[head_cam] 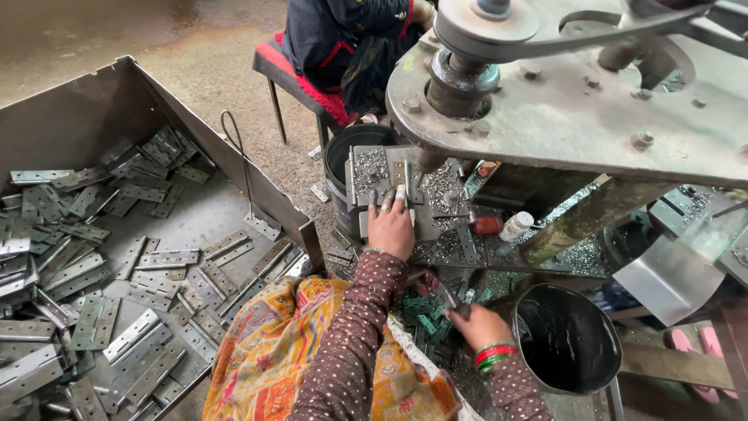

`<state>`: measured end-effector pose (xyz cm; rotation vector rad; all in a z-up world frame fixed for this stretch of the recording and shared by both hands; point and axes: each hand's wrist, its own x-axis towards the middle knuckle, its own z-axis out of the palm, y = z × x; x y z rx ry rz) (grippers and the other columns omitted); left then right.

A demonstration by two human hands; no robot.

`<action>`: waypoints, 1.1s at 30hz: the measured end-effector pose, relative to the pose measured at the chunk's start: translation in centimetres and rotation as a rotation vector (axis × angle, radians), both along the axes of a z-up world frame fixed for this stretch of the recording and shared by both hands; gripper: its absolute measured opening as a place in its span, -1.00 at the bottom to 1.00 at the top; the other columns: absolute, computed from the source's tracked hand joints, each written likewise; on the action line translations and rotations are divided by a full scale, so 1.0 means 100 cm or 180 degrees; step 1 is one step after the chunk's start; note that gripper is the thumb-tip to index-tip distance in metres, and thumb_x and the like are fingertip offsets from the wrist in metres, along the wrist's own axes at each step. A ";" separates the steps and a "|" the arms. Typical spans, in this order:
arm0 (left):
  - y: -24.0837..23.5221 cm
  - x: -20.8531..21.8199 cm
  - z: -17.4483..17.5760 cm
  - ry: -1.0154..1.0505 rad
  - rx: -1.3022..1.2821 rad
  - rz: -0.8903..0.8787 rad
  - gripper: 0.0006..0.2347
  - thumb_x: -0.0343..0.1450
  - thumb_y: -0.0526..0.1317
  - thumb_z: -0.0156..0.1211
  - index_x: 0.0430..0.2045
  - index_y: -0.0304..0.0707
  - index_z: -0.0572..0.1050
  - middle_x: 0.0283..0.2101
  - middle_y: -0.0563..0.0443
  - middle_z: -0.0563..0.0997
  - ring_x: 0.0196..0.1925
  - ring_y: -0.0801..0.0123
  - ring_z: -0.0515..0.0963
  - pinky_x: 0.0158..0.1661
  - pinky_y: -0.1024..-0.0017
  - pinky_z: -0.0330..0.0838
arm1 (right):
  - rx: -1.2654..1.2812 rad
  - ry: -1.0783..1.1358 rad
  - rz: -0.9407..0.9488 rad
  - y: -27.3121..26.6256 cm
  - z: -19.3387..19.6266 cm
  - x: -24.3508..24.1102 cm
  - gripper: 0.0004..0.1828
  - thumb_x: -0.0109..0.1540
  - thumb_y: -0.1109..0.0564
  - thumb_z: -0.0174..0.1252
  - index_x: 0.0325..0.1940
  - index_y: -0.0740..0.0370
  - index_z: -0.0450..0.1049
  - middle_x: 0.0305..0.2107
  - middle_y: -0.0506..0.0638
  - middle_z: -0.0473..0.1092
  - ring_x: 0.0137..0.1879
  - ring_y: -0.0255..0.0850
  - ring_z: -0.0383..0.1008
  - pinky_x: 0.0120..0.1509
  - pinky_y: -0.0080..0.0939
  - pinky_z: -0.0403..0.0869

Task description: The person places metal hinge plates onto a drilling machine one by one, uses their hands to position them under the bit, and moves the finished plates into a bin.

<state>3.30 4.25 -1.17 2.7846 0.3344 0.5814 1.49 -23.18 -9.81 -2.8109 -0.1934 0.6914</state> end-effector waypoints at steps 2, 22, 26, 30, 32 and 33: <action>0.002 0.010 -0.002 0.0059 -0.0084 0.0018 -0.78 0.41 -0.27 -0.01 -0.39 -0.25 0.66 0.20 -0.14 0.49 0.30 0.09 0.40 0.36 -0.13 0.00 | -0.0151 -0.0173 0.0141 0.005 0.021 0.004 -0.25 0.11 -0.57 0.09 -0.21 0.15 0.61 -0.35 0.19 0.58 -0.17 0.14 0.61 -0.02 0.10 0.55; 0.026 -0.168 0.009 -0.0782 -0.0068 -0.0121 -0.67 0.40 -0.20 0.15 0.05 -0.25 0.47 0.18 -0.10 0.48 0.19 0.15 0.50 0.31 0.10 0.24 | -0.0388 -0.0424 0.0581 -0.024 -0.015 0.029 -0.16 0.19 -0.63 -0.08 -0.13 0.15 0.63 -0.23 0.31 0.57 0.00 0.33 0.55 0.11 0.19 0.48; 0.074 -0.267 -0.001 -0.0210 -0.0820 0.0797 -0.63 0.29 -0.30 0.22 0.02 -0.20 0.46 0.07 -0.18 0.50 -0.20 -0.01 0.62 -0.16 0.09 0.49 | -0.0392 -0.0018 0.0648 -0.023 -0.013 0.045 -0.17 0.24 -0.61 -0.09 -0.32 0.19 0.62 -0.36 0.21 0.57 -0.12 0.17 0.59 0.07 0.09 0.53; 0.134 -0.371 -0.043 0.0360 -0.0578 0.1937 -0.64 0.26 -0.37 0.17 -0.04 -0.09 0.53 -0.11 -0.08 0.57 -0.22 -0.01 0.62 -0.19 0.10 0.51 | -0.0566 -0.0077 0.0496 -0.030 -0.024 0.051 -0.15 0.23 -0.64 -0.07 -0.35 0.18 0.63 -0.40 0.16 0.57 -0.17 0.12 0.62 0.04 0.03 0.51; 0.164 -0.406 -0.073 0.0459 -0.0178 0.2281 -0.69 0.36 -0.34 0.15 -0.01 -0.12 0.52 -0.11 -0.04 0.58 -0.20 0.06 0.63 -0.11 0.05 0.48 | -0.0587 -0.0099 0.0461 -0.029 -0.025 0.054 -0.16 0.23 -0.64 -0.07 -0.35 0.17 0.63 -0.41 0.14 0.57 -0.17 0.09 0.60 0.02 0.04 0.51; 0.174 -0.421 -0.089 0.0194 0.0114 0.2293 -0.70 0.36 -0.31 0.15 -0.01 -0.15 0.52 -0.11 -0.04 0.58 -0.18 0.09 0.63 -0.03 0.01 0.45 | -0.0557 -0.0056 0.0438 -0.028 -0.024 0.054 -0.13 0.23 -0.65 -0.07 -0.37 0.20 0.63 -0.45 0.15 0.57 -0.17 0.08 0.60 0.02 0.02 0.51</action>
